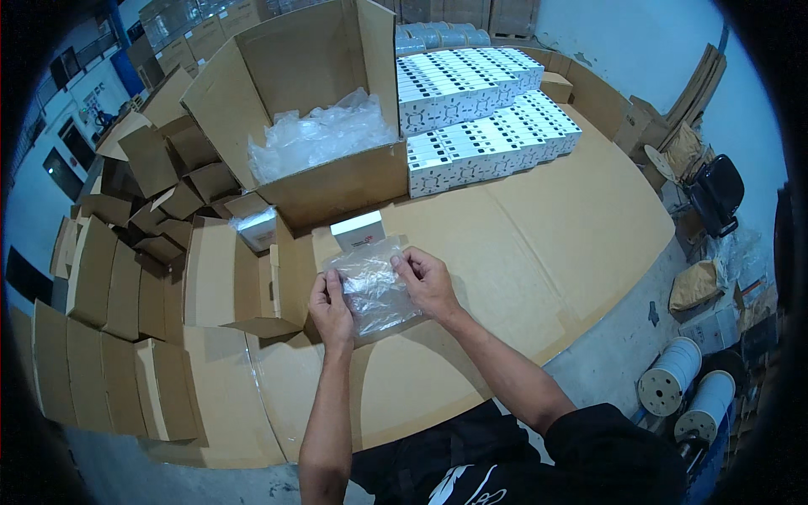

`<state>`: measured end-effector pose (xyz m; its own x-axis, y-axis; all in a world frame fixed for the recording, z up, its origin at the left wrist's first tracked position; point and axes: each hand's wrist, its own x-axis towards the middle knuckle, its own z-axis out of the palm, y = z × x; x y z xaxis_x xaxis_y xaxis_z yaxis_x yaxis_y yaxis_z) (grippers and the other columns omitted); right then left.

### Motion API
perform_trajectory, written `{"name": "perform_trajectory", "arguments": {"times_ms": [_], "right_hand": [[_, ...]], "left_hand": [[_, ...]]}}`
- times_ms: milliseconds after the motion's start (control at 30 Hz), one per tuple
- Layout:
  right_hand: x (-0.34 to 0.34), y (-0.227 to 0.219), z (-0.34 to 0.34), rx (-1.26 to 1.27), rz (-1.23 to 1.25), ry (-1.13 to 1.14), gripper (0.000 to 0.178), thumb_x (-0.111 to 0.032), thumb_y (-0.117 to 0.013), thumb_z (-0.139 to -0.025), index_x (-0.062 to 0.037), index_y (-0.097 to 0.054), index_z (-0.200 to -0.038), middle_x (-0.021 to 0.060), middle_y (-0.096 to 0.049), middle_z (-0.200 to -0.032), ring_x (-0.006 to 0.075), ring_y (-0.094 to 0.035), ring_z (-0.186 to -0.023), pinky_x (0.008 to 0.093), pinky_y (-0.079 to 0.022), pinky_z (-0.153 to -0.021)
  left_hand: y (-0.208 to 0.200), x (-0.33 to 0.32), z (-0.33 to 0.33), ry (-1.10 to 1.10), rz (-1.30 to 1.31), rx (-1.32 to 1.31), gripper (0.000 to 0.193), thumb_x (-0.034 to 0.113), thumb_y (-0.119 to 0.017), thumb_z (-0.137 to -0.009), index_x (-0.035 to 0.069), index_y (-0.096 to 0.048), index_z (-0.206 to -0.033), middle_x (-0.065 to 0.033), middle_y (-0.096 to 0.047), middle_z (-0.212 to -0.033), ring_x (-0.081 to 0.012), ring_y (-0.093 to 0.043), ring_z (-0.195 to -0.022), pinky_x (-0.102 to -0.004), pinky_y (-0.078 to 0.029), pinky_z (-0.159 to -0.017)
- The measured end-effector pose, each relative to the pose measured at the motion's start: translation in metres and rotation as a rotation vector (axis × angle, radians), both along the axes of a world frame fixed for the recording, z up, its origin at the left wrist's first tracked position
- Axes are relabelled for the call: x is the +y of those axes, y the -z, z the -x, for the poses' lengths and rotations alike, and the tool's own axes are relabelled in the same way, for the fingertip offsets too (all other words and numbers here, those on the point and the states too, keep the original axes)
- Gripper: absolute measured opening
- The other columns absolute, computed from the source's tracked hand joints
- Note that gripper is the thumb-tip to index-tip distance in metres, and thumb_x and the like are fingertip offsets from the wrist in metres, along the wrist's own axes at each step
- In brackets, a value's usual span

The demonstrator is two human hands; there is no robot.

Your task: Packing small white electronics boxes into plastic bags and placing them into larger cardboard shipping boxes.

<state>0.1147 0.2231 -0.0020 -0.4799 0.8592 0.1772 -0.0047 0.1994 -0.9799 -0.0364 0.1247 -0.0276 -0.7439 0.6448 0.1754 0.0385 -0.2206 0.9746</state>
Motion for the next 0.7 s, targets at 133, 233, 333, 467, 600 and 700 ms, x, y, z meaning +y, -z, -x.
{"name": "perform_trajectory", "arguments": {"times_ms": [133, 233, 333, 467, 600, 700], "right_hand": [[-0.002, -0.004, 0.002, 0.131, 0.164, -0.055, 0.023, -0.021, -0.064, -0.102, 0.0009, -0.069, -0.096, -0.0014, -0.063, -0.075, 0.0054, -0.054, -0.068, 0.0262, -0.046, -0.06], [0.004, 0.0, 0.0, 0.147, 0.151, -0.064, 0.021, -0.02, -0.065, -0.102, 0.0005, -0.07, -0.102, -0.0003, -0.066, -0.082, 0.0054, -0.059, -0.073, 0.0244, -0.049, -0.065], [0.008, -0.002, -0.003, 0.166, 0.188, -0.091, 0.019, -0.019, -0.064, -0.102, -0.0005, -0.07, -0.103, 0.0008, -0.068, -0.083, 0.0054, -0.059, -0.075, 0.0242, -0.049, -0.068], [0.026, -0.011, -0.009, 0.204, 0.117, 0.092, 0.016, -0.017, -0.065, -0.1, -0.0024, -0.071, -0.104, 0.0011, -0.069, -0.088, 0.0078, -0.061, -0.079, 0.0254, -0.051, -0.07], [0.021, -0.052, -0.014, -0.046, -0.511, 0.158, 0.019, -0.012, -0.074, -0.089, -0.0071, -0.071, -0.107, 0.0067, -0.069, -0.104, 0.021, -0.065, -0.097, 0.0339, -0.053, -0.079], [0.025, -0.063, -0.01, -0.176, -0.922, 0.005, 0.03, -0.011, -0.08, -0.079, -0.0116, -0.072, -0.108, 0.0071, -0.066, -0.117, 0.0287, -0.059, -0.109, 0.0412, -0.049, -0.095]], "left_hand": [[-0.008, -0.007, -0.002, 0.084, 0.049, 0.048, 0.021, 0.024, -0.063, -0.104, 0.004, -0.063, -0.097, 0.0033, -0.059, -0.086, -0.0064, -0.05, -0.077, -0.0233, -0.042, -0.066], [-0.027, -0.006, -0.02, 0.269, 0.035, -0.067, 0.027, 0.012, -0.077, -0.093, 0.003, -0.061, -0.112, -0.0015, -0.066, -0.097, -0.0099, -0.062, -0.085, -0.025, -0.052, -0.073], [-0.03, -0.006, -0.02, 0.299, 0.131, -0.066, 0.051, 0.003, -0.085, -0.081, 0.002, -0.056, -0.123, -0.0063, -0.068, -0.106, -0.0145, -0.068, -0.095, -0.0279, -0.058, -0.082], [-0.029, -0.005, -0.022, 0.313, 0.105, -0.091, 0.05, 0.003, -0.085, -0.08, 0.001, -0.057, -0.121, -0.0054, -0.068, -0.104, -0.0141, -0.068, -0.095, -0.0274, -0.057, -0.083], [-0.024, -0.01, -0.017, 0.288, 0.127, -0.037, 0.047, 0.003, -0.086, -0.08, 0.001, -0.059, -0.118, -0.0051, -0.067, -0.104, -0.0134, -0.068, -0.094, -0.0273, -0.057, -0.082], [-0.016, -0.007, -0.017, 0.297, 0.112, -0.032, 0.045, 0.003, -0.086, -0.08, 0.001, -0.059, -0.116, -0.0045, -0.067, -0.104, -0.0125, -0.067, -0.092, -0.0272, -0.056, -0.082]]}}
